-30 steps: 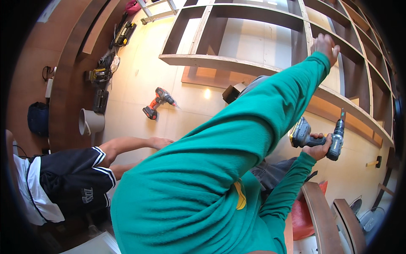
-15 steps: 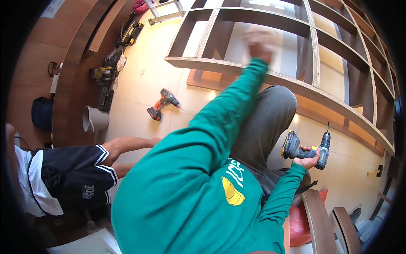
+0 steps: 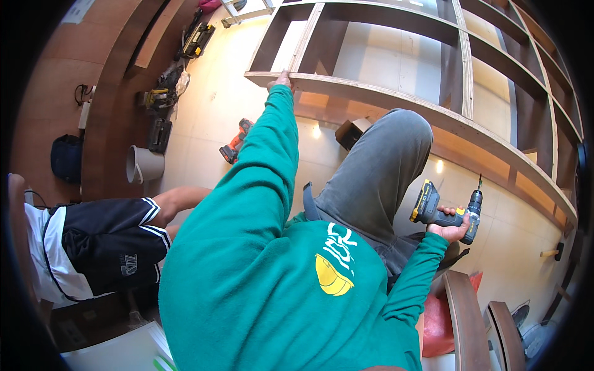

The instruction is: The person assembles a wooden shelf unit by using a power drill to drive screws into the framework while assistants hold the pieces together on the workshop floor.

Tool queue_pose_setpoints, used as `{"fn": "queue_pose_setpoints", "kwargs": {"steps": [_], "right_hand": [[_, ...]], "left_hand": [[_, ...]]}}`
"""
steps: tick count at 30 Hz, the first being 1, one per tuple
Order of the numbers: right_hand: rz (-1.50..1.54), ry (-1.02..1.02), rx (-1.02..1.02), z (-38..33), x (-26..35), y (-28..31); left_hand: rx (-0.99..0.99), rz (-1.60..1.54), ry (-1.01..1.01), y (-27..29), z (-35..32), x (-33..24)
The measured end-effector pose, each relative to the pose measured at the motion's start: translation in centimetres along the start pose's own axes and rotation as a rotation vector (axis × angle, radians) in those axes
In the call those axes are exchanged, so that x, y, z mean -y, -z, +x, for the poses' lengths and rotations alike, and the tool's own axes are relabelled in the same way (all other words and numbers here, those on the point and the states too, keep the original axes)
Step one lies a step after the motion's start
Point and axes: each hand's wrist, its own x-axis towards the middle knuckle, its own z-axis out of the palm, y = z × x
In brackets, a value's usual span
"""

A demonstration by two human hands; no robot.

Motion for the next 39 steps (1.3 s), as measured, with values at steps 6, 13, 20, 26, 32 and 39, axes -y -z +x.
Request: {"fn": "queue_pose_setpoints", "kwargs": {"steps": [6,13,20,26,32,39], "right_hand": [[-0.021,-0.077,0.020,0.9,-0.3,0.6],[-0.039,-0.143,0.032,0.9,-1.1,0.1],[-0.106,-0.126,0.040,1.3,-1.3,0.5],[-0.081,-0.119,0.026,2.1,-2.3,0.3],[-0.020,-0.137,-0.056,1.0,-0.9,-0.2],[-0.005,-0.155,-0.036,-0.2,-1.4,-1.0]], "left_hand": [[0.080,-0.106,-0.036,-0.8,-2.6,1.2],[0.138,-0.036,0.058,0.3,-3.0,-0.5],[0.192,0.003,0.096,-2.5,-3.6,0.3],[0.355,0.139,0.032,0.3,9.4,-0.5],[0.358,0.211,0.131,-2.5,2.8,1.1],[0.416,0.336,0.114,-2.6,4.0,-3.5]]}}
